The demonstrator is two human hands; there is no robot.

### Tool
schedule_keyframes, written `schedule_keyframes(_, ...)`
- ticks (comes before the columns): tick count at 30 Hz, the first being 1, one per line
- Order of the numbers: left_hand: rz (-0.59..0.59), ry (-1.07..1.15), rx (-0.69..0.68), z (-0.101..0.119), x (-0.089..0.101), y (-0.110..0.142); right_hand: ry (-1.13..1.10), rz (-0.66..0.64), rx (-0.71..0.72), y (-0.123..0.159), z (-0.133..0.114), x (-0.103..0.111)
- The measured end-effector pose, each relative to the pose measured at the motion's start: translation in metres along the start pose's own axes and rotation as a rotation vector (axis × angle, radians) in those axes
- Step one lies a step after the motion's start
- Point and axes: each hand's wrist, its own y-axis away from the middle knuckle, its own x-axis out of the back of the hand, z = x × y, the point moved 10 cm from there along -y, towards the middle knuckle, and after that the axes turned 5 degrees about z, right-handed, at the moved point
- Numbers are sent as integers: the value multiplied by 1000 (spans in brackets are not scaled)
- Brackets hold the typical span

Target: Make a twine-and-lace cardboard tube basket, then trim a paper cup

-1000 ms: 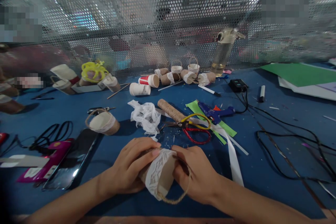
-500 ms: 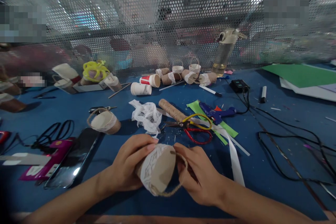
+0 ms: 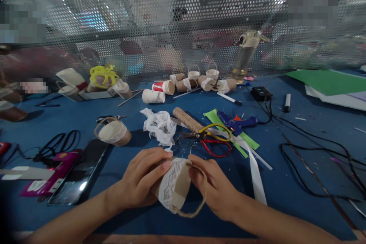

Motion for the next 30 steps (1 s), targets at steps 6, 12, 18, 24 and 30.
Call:
schedule_keyframes(6, -4, -50, -28, 5, 2, -6, -187, 69, -97, 8, 28, -2)
schedule_keyframes(12, 3, -49, -26, 5, 2, -3, -111, -5, 12, 5, 10, -4)
schedule_keyframes(18, 9, -37, -17, 4, 1, -2, -52, -179, 124, 0, -13, -15)
schedule_keyframes(24, 23, -9, 1, 0, 3, 0, 101, -186, 204, 0, -32, -15)
schedule_keyframes(30, 29, 108, 90, -11, 1, 2, 177, -126, 245, -1, -39, -8)
